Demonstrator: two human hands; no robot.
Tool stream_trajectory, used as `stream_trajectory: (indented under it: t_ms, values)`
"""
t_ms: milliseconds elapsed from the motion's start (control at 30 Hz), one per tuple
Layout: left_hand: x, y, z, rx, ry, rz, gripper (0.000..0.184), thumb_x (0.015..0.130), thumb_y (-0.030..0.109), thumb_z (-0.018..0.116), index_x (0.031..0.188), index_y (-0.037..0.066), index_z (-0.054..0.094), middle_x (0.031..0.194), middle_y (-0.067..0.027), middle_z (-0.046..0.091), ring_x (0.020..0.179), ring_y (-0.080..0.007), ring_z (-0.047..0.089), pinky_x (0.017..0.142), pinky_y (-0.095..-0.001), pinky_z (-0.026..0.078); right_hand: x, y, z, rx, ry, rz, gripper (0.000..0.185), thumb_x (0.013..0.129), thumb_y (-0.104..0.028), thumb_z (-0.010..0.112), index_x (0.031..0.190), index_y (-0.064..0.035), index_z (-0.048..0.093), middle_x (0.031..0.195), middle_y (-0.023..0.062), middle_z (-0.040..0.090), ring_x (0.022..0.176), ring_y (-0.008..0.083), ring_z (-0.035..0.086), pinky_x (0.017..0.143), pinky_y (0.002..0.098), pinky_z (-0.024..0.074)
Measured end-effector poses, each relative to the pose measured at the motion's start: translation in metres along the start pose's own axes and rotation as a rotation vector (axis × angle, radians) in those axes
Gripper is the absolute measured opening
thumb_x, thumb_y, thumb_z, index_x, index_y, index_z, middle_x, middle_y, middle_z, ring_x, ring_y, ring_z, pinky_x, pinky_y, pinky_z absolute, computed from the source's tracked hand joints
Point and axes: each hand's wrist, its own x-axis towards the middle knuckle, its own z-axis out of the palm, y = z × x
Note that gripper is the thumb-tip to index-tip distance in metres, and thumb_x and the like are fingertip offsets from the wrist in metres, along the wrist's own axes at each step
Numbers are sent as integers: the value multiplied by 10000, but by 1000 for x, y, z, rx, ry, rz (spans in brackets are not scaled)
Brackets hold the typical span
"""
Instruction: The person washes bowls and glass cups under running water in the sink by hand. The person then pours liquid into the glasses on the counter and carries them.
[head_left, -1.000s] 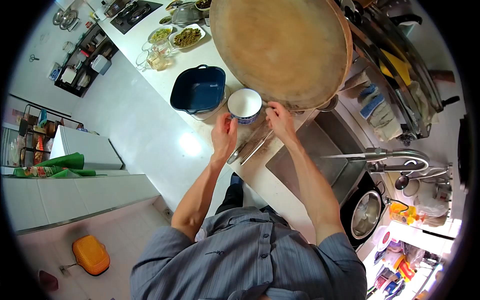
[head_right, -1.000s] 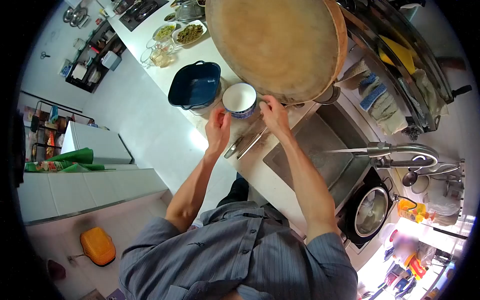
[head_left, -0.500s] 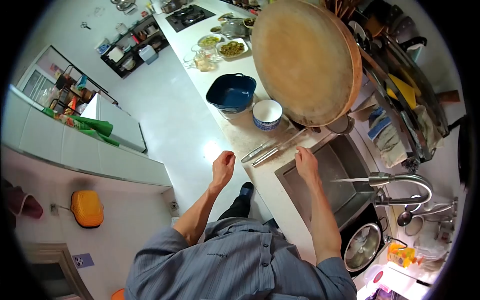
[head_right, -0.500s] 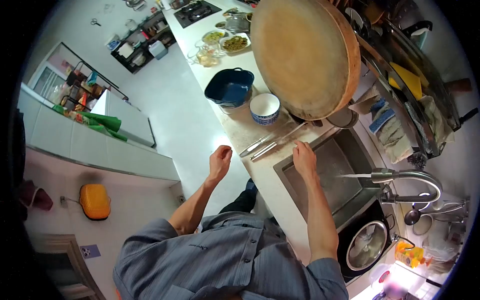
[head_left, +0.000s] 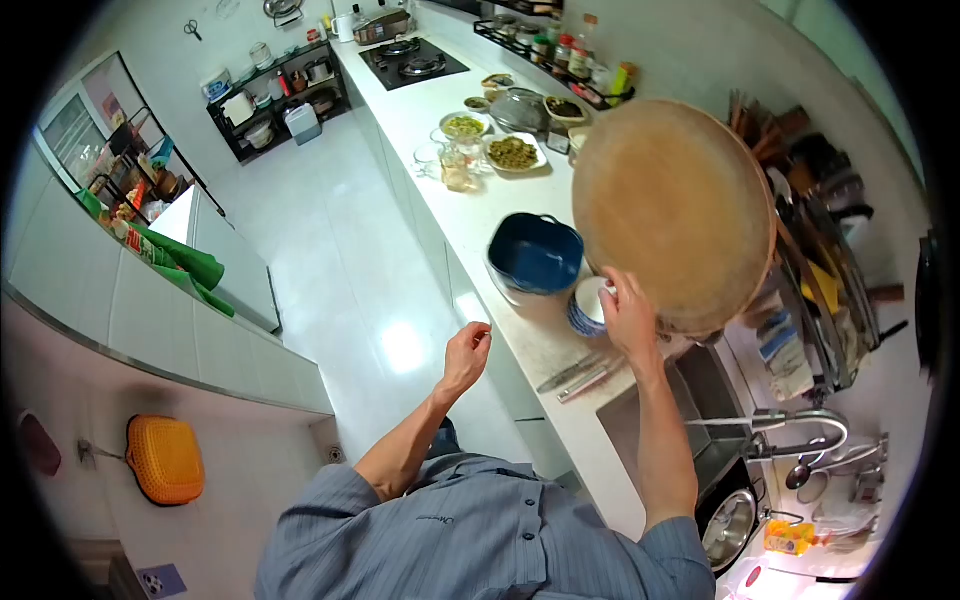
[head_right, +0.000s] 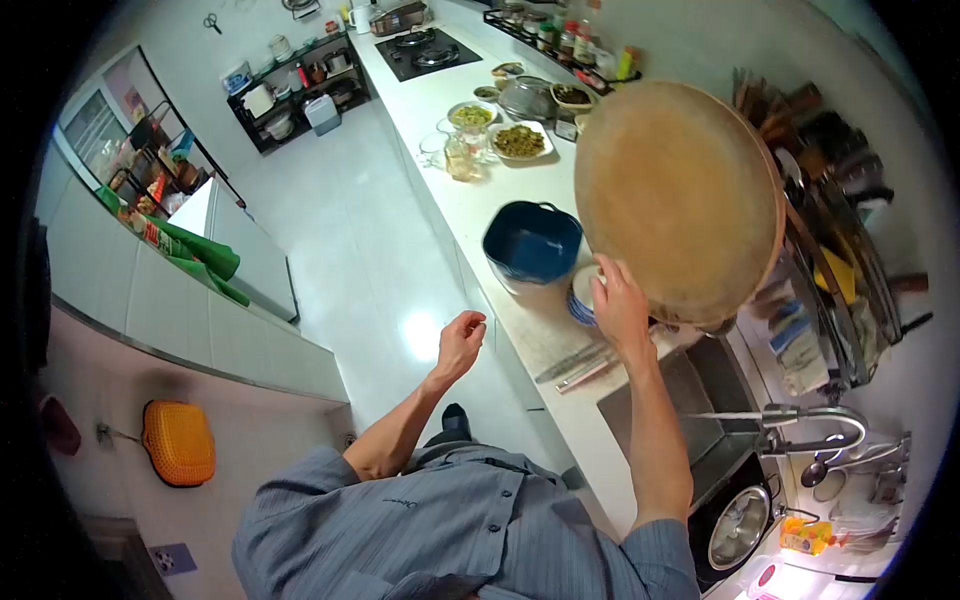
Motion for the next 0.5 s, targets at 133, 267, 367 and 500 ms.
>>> stream_trajectory:
  t_ms: [133,267,367,500]
  values:
    - [43,-4,-58,10,7,26,184,883,118,614,1029,17,665,852,-137,685,694,-222,650,660,-332,523,88,-50,54,4,-60,-131,296,889,-139,601,1174,-63,621,1071,149,637,939,341,638,807,410,511]
    - [90,-2,-107,3,66,65,185,894,112,604,1037,5,657,821,-102,675,669,-171,627,626,-304,509,158,-80,116,9,-265,-147,338,871,-147,615,1197,-61,610,1150,179,610,1032,376,608,896,444,492]
    - [120,-4,-131,-9,105,83,194,902,110,607,1050,-8,649,804,-70,668,647,-122,608,602,-278,502,196,-84,163,-48,-382,-186,378,868,-148,616,1237,-68,589,1206,195,578,1066,390,593,931,453,478]
    - [157,2,-150,44,106,42,197,888,109,616,1046,0,656,825,-79,673,661,-137,616,614,-288,506,251,-74,229,-109,-402,-311,393,883,-159,609,1266,-83,574,1184,205,566,1099,397,577,952,465,469]
